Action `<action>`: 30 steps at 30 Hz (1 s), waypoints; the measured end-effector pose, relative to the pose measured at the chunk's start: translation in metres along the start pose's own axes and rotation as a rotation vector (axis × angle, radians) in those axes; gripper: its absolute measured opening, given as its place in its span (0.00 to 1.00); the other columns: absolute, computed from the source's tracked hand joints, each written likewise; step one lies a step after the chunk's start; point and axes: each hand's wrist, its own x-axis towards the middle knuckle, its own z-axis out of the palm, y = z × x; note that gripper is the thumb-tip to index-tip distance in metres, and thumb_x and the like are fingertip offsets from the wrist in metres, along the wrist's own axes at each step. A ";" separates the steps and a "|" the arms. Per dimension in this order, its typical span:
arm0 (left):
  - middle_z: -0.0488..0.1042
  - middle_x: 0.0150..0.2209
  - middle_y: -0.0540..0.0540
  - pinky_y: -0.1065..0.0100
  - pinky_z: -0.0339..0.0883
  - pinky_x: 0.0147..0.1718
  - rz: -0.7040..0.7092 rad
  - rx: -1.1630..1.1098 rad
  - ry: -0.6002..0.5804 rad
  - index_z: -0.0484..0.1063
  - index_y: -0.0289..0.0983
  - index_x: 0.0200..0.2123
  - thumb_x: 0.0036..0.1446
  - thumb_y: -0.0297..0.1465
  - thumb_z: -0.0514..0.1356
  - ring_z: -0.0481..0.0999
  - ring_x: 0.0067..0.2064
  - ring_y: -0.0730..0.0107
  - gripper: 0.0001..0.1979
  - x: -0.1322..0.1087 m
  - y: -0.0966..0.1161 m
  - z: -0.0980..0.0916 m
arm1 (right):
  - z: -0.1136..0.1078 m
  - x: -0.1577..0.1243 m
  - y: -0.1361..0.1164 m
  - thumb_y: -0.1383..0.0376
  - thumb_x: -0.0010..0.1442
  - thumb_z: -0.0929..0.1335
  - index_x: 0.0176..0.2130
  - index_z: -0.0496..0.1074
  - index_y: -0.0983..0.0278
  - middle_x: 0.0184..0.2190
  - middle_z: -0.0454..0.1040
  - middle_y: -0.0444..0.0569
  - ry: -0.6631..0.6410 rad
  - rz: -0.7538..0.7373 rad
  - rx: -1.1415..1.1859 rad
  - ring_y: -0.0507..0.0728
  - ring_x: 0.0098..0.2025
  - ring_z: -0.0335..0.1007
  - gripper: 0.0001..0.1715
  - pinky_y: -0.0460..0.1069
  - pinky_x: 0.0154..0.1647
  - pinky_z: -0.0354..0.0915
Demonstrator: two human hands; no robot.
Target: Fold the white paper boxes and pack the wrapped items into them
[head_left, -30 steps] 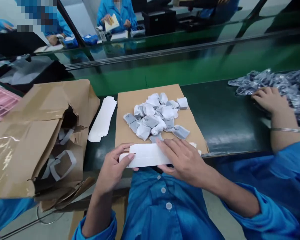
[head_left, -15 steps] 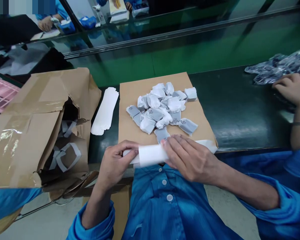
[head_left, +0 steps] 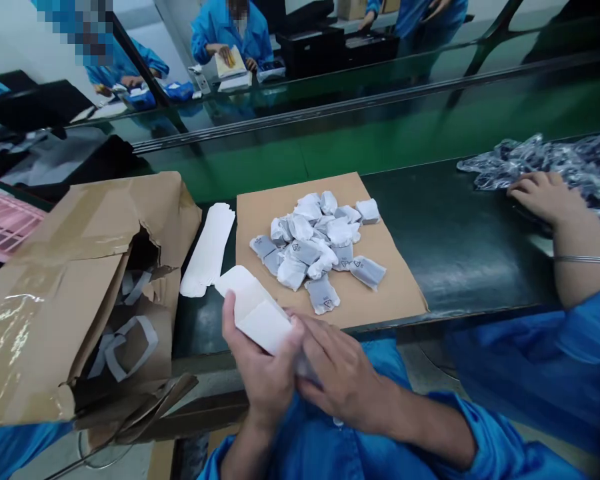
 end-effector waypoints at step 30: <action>0.72 0.40 0.46 0.70 0.71 0.29 0.239 0.086 -0.276 0.59 0.40 0.50 0.53 0.31 0.63 0.78 0.35 0.67 0.22 -0.006 -0.017 -0.018 | -0.019 0.049 0.019 0.62 0.56 0.74 0.37 0.78 0.66 0.34 0.76 0.46 -0.291 0.687 0.984 0.51 0.34 0.69 0.10 0.45 0.33 0.65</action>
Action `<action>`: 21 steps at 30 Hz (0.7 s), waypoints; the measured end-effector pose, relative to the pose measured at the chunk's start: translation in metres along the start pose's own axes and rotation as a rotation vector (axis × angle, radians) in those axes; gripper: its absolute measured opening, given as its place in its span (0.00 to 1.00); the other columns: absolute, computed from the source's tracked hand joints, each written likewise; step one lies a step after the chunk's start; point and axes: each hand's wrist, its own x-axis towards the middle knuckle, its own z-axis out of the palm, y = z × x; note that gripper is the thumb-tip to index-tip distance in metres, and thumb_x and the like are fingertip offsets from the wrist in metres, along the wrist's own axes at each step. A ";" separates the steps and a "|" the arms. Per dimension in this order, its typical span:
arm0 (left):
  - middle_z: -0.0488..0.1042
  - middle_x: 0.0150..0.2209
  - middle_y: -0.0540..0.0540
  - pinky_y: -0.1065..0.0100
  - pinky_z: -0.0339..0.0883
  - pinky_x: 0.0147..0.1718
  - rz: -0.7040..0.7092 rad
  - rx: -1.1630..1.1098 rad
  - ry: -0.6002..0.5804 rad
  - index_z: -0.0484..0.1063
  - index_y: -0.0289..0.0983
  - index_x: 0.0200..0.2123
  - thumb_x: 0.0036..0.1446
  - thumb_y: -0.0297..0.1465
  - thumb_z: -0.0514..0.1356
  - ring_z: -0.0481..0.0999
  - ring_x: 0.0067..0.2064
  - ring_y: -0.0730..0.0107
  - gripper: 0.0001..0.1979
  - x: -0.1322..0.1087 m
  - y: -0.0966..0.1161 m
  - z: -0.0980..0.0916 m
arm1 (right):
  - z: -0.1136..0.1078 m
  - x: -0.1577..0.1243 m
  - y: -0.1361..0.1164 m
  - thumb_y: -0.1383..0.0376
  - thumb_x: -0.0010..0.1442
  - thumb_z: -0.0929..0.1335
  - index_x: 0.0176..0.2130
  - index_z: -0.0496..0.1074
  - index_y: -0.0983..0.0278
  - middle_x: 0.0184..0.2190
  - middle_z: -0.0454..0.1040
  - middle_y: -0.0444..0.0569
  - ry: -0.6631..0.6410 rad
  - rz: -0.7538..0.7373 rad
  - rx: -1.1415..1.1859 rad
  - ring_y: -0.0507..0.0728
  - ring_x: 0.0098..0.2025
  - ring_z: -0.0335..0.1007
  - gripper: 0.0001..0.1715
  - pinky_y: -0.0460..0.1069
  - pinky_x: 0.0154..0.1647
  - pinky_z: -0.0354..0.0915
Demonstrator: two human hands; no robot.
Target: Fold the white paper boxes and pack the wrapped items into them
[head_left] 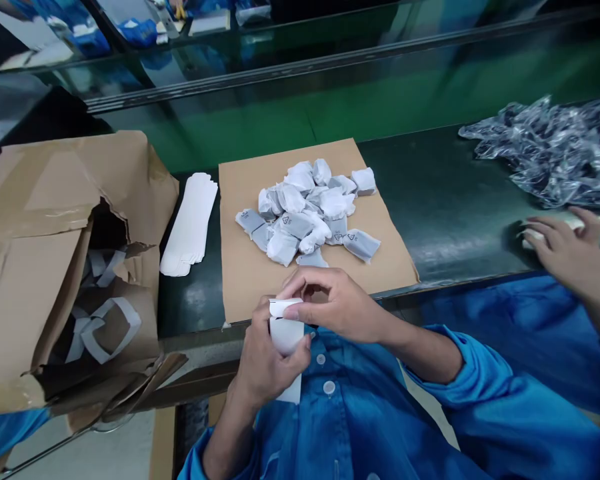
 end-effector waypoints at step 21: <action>0.69 0.54 0.34 0.58 0.74 0.44 0.026 0.164 -0.081 0.36 0.36 0.72 0.59 0.38 0.60 0.75 0.50 0.55 0.46 -0.007 -0.004 -0.006 | 0.008 -0.014 0.021 0.67 0.63 0.70 0.44 0.78 0.68 0.44 0.78 0.54 0.043 -0.478 -0.294 0.54 0.49 0.75 0.09 0.48 0.51 0.70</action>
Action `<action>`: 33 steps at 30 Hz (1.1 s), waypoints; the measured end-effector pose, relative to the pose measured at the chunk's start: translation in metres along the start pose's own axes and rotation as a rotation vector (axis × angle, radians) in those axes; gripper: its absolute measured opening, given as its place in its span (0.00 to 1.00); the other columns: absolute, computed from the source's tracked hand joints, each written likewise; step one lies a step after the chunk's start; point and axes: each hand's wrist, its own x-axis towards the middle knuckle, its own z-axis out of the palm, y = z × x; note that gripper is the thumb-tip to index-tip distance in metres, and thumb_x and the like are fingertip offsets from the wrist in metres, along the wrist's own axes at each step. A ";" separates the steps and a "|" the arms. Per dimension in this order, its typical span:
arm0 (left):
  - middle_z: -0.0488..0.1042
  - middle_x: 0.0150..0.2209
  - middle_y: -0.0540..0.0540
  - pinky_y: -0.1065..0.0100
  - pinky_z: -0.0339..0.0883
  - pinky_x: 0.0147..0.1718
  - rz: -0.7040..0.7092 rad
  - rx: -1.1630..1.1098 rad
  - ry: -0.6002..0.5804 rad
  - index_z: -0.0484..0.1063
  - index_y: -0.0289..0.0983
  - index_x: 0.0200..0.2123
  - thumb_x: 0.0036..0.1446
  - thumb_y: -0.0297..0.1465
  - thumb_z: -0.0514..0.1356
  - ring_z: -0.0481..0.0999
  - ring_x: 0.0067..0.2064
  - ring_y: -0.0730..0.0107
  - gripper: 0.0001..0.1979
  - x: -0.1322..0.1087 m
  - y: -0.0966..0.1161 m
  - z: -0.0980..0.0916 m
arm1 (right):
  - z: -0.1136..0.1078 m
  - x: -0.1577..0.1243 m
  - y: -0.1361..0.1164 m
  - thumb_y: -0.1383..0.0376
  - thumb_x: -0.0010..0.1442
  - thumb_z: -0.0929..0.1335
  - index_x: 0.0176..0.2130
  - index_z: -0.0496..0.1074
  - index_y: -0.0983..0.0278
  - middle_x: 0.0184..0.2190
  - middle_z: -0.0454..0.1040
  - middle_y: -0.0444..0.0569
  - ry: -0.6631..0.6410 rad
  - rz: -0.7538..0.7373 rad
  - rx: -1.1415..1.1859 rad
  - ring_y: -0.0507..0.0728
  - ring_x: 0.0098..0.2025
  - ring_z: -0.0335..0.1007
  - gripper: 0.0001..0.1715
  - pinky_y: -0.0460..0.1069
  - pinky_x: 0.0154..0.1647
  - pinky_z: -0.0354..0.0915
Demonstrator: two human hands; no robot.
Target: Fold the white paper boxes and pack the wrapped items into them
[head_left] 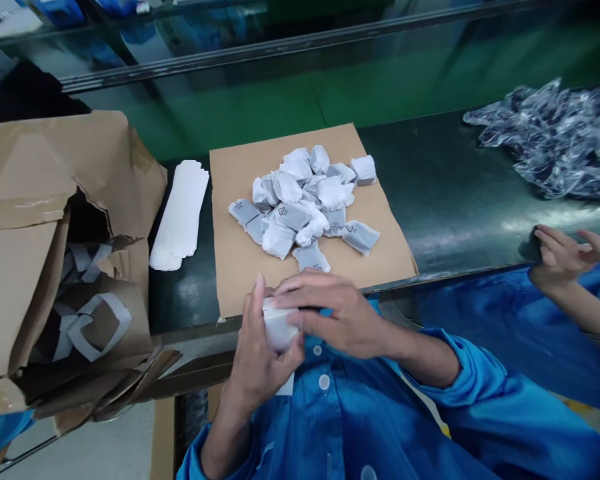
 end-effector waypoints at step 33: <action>0.65 0.64 0.42 0.41 0.56 0.62 0.505 0.509 -0.577 0.56 0.47 0.67 0.63 0.32 0.59 0.64 0.64 0.48 0.30 0.025 -0.043 -0.032 | -0.033 -0.043 0.054 0.66 0.65 0.67 0.52 0.68 0.68 0.49 0.76 0.56 0.077 0.132 -0.984 0.64 0.49 0.68 0.15 0.58 0.51 0.68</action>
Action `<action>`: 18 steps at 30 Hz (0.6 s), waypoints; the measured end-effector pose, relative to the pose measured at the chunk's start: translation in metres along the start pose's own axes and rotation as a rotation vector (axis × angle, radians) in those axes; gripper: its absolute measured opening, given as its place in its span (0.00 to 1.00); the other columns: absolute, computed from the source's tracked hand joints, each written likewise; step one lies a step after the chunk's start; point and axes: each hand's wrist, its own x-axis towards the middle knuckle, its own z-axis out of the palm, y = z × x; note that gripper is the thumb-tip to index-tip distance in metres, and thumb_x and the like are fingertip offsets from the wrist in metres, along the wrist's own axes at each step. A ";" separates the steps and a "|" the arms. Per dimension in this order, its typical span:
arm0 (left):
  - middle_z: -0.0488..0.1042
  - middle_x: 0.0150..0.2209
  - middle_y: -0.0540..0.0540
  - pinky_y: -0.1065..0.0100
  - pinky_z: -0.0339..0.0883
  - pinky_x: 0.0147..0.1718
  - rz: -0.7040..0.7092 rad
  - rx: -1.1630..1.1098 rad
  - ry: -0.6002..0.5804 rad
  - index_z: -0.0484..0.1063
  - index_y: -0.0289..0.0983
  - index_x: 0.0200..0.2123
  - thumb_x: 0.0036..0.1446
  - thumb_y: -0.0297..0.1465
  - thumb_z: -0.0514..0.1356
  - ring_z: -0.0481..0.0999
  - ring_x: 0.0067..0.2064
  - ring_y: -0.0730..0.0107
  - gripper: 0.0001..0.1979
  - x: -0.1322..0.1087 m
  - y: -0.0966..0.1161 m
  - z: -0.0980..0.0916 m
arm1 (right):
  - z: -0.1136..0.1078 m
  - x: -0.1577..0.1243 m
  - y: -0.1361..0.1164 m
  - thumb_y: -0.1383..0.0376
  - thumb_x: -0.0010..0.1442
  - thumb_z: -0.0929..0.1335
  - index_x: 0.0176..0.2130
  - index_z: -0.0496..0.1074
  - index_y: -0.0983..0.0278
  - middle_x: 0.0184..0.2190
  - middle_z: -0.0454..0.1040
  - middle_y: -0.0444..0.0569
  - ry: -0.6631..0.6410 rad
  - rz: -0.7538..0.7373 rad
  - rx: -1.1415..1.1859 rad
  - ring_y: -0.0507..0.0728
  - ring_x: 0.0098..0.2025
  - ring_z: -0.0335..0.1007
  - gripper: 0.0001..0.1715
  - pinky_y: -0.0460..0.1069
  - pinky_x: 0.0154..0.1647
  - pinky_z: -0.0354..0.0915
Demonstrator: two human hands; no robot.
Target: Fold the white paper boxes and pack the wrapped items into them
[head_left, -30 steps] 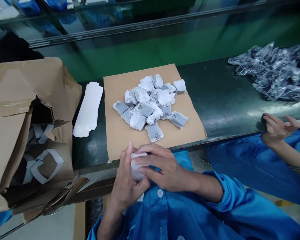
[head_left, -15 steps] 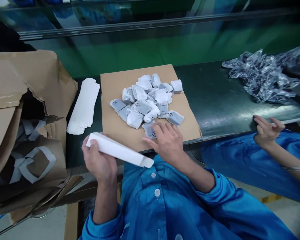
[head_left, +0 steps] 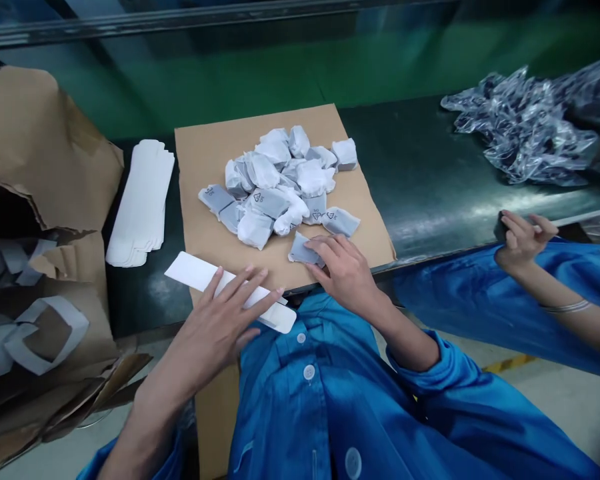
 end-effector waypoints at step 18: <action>0.64 0.62 0.42 0.50 0.69 0.50 -0.035 -0.136 0.076 0.73 0.55 0.54 0.60 0.23 0.56 0.67 0.60 0.49 0.24 0.024 -0.006 0.008 | -0.011 -0.007 -0.027 0.69 0.68 0.62 0.57 0.67 0.68 0.53 0.74 0.59 -0.007 -0.085 0.210 0.60 0.54 0.71 0.19 0.56 0.55 0.71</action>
